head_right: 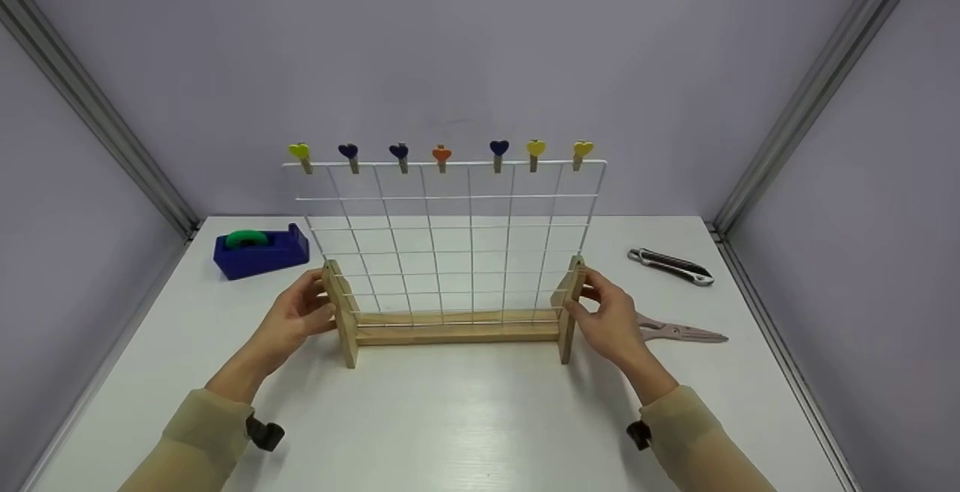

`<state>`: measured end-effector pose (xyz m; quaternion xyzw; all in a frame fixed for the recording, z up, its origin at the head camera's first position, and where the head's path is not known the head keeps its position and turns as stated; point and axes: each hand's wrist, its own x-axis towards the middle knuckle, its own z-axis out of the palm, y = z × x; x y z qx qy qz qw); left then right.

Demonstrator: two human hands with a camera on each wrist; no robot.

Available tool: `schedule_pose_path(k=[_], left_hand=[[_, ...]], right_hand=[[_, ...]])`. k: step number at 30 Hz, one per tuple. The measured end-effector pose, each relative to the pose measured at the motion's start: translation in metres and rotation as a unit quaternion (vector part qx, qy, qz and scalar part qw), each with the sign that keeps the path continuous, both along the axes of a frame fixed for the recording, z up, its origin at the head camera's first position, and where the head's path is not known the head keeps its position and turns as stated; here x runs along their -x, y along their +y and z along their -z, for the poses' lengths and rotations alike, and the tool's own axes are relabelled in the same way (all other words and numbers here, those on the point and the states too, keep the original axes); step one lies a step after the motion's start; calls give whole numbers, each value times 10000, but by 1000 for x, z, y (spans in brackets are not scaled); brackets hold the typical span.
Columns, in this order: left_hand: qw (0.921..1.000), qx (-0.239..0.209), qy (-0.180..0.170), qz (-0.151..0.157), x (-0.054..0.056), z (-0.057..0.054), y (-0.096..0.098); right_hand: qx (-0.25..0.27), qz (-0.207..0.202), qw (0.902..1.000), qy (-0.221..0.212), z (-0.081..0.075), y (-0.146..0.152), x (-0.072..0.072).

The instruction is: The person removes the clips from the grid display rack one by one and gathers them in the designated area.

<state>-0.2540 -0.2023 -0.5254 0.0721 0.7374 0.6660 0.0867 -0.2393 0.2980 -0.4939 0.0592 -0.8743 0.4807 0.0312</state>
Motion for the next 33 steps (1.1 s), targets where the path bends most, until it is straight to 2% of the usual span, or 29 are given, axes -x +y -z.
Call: schedule_pose_path(k=[21, 23, 26, 28, 29, 33], left_hand=[[9999, 56, 87, -76, -2, -1, 2], [9999, 75, 86, -86, -3, -1, 2], [9999, 117, 85, -71, -3, -2, 2], [9999, 133, 93, -44, -4, -2, 1], [9999, 136, 92, -25, -4, -1, 1], [9998, 136, 137, -22, -4, -1, -1]], right_hand=[[-263, 19, 9996, 111, -5, -2, 0], [-415, -10, 9990, 148, -6, -3, 0], [-968, -64, 9950, 239, -12, -6, -2], [-1582, -179, 9870, 205, -20, -7, -4], [-1983, -237, 9797, 146, -26, -9, -6], [-3351, -595, 9401, -203, -57, -21, -15]])
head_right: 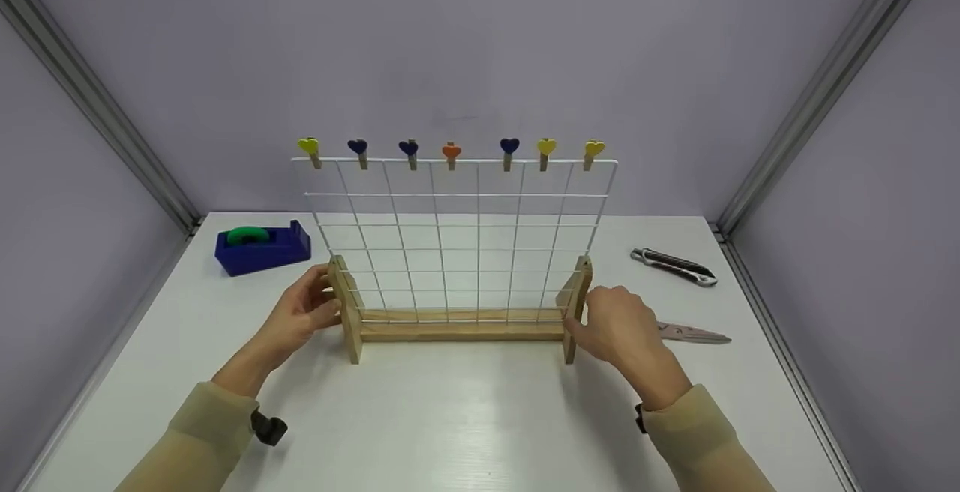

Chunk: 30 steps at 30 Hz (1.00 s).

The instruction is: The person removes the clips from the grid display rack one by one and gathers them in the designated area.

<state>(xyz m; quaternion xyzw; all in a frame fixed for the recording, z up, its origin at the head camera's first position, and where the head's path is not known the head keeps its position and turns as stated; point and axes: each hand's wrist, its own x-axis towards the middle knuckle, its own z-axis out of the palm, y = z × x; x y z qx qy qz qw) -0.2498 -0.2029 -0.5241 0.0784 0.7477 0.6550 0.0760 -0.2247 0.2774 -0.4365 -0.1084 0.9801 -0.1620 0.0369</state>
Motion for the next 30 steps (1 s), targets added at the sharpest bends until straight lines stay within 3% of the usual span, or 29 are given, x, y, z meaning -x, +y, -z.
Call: schedule_pose_path(k=[2, 4, 6, 8, 12, 16, 20, 23, 24, 26, 28, 30], left_hand=[[10000, 11, 48, -29, 1, 0, -1], [9999, 22, 92, -64, 2, 0, -1], [9999, 32, 124, -78, 2, 0, -2], [9999, 38, 119, -76, 3, 1, -2], [9998, 67, 130, -109, 3, 3, 0], [9997, 101, 185, -115, 2, 4, 1], [9997, 119, 185, -60, 1, 3, -1], [9998, 93, 144, -49, 0, 1, -4], [9999, 88, 135, -49, -1, 1, -5], [9999, 63, 111, -43, -2, 0, -6], [9999, 71, 116, -40, -1, 0, -7], [9999, 73, 131, -38, -1, 0, -7]], right_hand=[[-273, -303, 9992, -37, -15, -12, -5], [-133, -818, 9965, 108, -27, -28, -7], [148, -1477, 9885, 274, -39, -45, -7], [438, -2152, 9745, 457, -50, -63, -4], [967, -3202, 9374, 965, -74, -98, 8], [1638, -3959, 8853, 1810, -102, -128, 20], [2305, -4341, 8337, 2517, -138, -158, 31], [2646, -4296, 8113, 2953, -165, -180, 40], [2717, -4232, 8076, 3079, -173, -187, 44], [2767, -4028, 8096, 3251, -187, -198, 52], [2709, -3741, 8260, 3230, -199, -208, 61], [2603, -3492, 8503, 2954, -207, -217, 71]])
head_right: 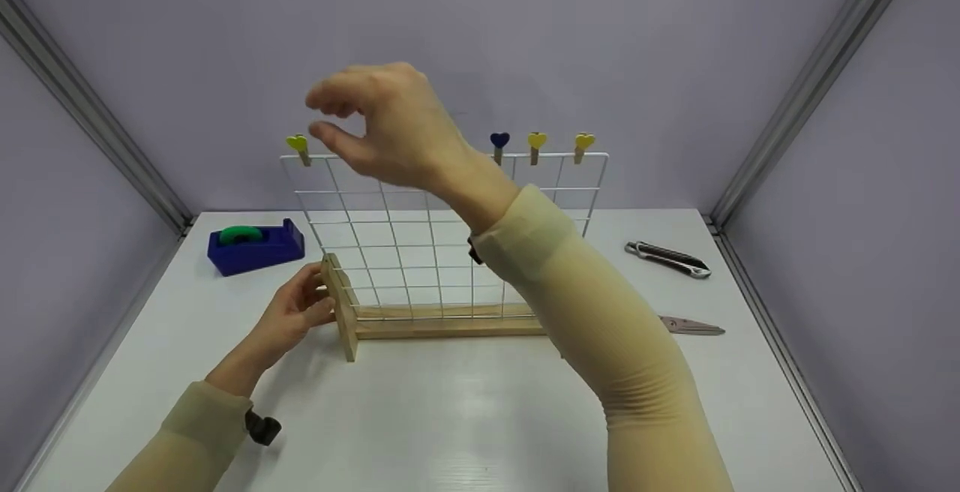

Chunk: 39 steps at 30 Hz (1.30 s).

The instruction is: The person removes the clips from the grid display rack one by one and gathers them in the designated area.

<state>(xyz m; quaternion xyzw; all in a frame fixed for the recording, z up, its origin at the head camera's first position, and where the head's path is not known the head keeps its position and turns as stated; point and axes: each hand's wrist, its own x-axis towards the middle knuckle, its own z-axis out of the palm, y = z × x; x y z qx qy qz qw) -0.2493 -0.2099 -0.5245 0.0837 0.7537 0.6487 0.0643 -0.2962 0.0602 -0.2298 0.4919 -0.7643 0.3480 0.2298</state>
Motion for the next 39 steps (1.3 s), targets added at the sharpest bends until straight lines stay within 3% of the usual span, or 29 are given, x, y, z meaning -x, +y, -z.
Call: schedule_pose_path(k=[5, 9, 15, 24, 34, 39], left_hand=[[10000, 40, -3, -2, 0, 0, 1], [9999, 109, -35, -10, 0, 0, 3], [10000, 72, -17, 7, 0, 1, 1], [10000, 48, 22, 37, -1, 3, -4], [10000, 72, -13, -61, 0, 6, -3], [10000, 79, 36, -31, 0, 5, -1]], right_hand=[[-590, 224, 9901, -1253, -9, -18, 21], [-842, 42, 9803, -1787, -8, -27, 29], [-1246, 147, 9769, -1729, -8, -35, 26], [-1397, 400, 9732, -1780, -10, -41, 22], [-1287, 345, 9693, -2066, -9, -39, 24], [-881, 423, 9694, -2251, -14, -34, 24]])
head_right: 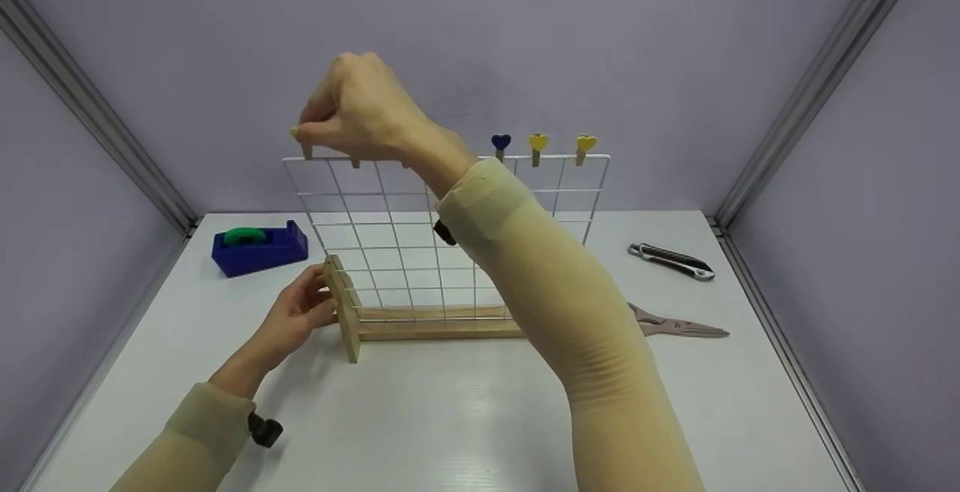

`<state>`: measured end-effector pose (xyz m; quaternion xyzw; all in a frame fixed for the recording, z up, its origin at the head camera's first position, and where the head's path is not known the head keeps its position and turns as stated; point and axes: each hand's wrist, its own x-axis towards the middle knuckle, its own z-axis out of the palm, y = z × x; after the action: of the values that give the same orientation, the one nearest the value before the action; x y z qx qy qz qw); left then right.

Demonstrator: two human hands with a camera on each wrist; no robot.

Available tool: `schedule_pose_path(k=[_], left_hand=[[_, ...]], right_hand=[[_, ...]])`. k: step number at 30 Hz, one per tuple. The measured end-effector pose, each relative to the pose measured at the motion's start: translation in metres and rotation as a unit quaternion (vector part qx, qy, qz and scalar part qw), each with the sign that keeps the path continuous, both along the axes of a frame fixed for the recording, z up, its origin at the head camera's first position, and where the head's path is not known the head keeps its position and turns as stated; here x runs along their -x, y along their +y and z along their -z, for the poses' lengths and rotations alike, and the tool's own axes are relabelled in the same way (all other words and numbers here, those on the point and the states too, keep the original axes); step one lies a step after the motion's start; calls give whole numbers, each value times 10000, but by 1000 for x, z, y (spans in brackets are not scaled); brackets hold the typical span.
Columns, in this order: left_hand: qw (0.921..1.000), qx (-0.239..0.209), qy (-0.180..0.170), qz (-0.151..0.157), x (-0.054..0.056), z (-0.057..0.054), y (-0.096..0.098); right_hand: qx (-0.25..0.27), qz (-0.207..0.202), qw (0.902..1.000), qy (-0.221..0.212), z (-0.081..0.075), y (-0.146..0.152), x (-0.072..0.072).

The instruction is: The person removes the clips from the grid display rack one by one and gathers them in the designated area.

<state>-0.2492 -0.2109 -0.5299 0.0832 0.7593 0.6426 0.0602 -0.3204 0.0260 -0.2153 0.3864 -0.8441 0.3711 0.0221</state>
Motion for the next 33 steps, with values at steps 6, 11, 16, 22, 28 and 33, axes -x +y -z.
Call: schedule_pose_path(k=[6, 11, 16, 22, 28, 33], left_hand=[[10000, -8, 47, 31, -1, -2, 1], [10000, -11, 56, 43, -1, -1, 1], [10000, -15, 22, 22, 0, -2, 0], [10000, -20, 87, -21, -1, -3, -1], [9999, 82, -23, -146, -6, 0, -1], [9997, 158, 142, -120, -7, 1, -2]], right_hand=[[817, -288, 9962, 108, -12, 13, -10], [1317, -830, 9868, 437, -15, 33, -28], [1532, -1276, 9776, 675, 2, 51, -43], [1311, -1453, 9797, 430, 51, 65, -54], [1013, -1089, 9885, -255, 107, 78, -58], [907, -690, 9904, -786, 143, 89, -59]])
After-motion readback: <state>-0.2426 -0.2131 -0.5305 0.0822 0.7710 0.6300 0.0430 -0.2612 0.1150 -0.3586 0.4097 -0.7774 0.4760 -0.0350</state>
